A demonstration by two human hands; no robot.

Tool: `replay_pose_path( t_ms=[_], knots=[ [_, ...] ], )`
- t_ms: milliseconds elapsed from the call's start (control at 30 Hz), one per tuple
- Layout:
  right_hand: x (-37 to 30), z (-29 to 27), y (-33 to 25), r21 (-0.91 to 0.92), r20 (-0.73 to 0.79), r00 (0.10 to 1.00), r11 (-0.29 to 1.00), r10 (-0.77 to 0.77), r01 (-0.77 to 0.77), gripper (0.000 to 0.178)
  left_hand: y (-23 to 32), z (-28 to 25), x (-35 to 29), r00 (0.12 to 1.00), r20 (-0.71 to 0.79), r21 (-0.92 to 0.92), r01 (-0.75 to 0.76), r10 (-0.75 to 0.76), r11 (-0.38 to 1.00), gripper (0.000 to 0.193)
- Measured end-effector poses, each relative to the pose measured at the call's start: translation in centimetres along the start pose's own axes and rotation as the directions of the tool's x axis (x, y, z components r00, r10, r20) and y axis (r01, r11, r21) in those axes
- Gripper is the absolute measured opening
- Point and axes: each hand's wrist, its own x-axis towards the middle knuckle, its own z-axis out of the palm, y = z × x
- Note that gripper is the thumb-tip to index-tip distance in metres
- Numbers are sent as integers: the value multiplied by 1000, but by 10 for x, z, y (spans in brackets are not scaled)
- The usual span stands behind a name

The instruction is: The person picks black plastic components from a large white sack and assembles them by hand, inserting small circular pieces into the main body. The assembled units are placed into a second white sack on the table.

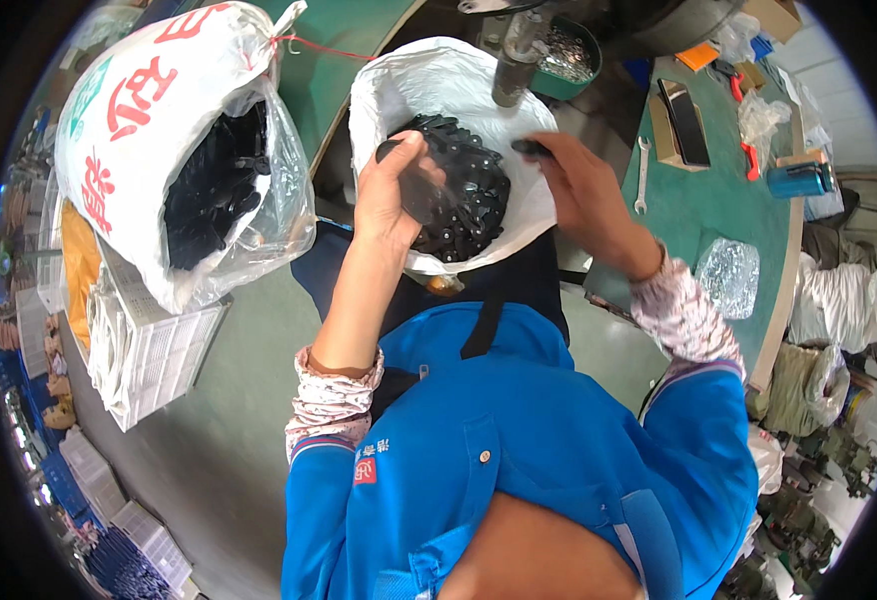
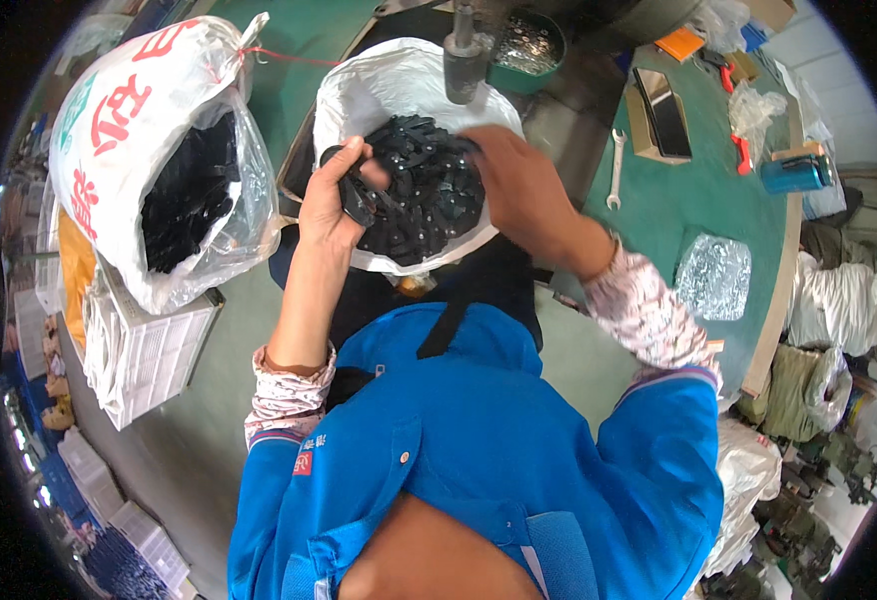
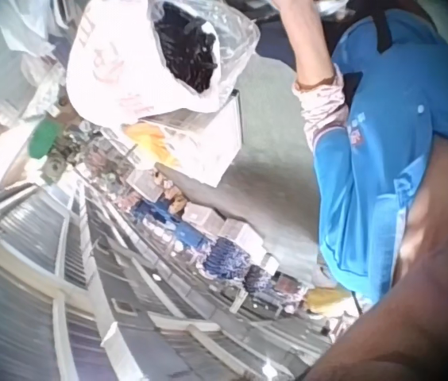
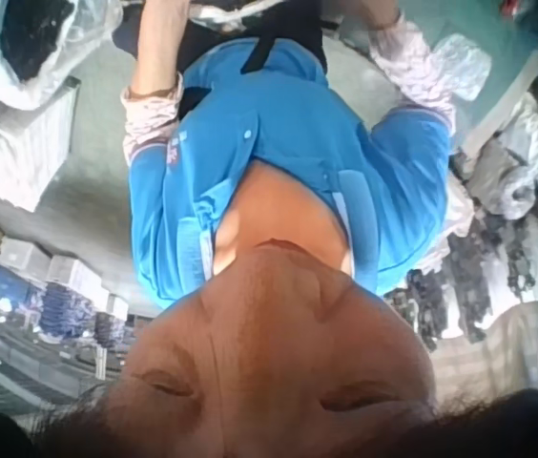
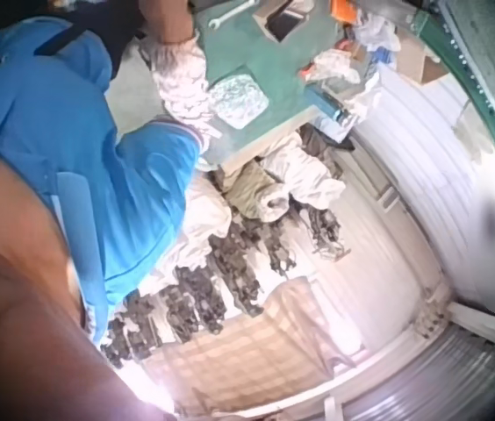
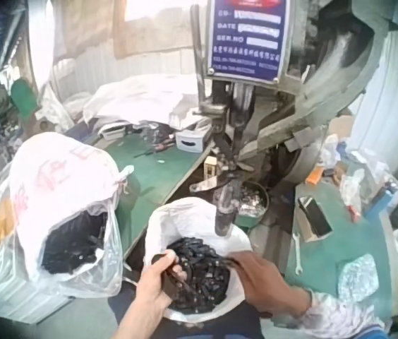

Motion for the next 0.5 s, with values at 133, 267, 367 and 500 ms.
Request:
replay_pose_path(
  t_ms=[133,267,367,500],
  knots=[
    [-33,13,-37,340,-11,998,939,59,-51,37,1,-5,5,994,-108,-74,24,-32,997,11],
    [-34,41,-36,380,-117,982,920,148,-93,36,-16,10,3,994,-69,-178,66,-80,982,10],
    [-19,30,-21,518,-97,931,817,351,-253,34,-18,19,-4,985,-154,-160,54,-79,986,14],
    [32,-21,-2,652,-194,932,750,305,-110,30,-19,6,8,990,-98,-307,70,-104,949,15]
  ],
)
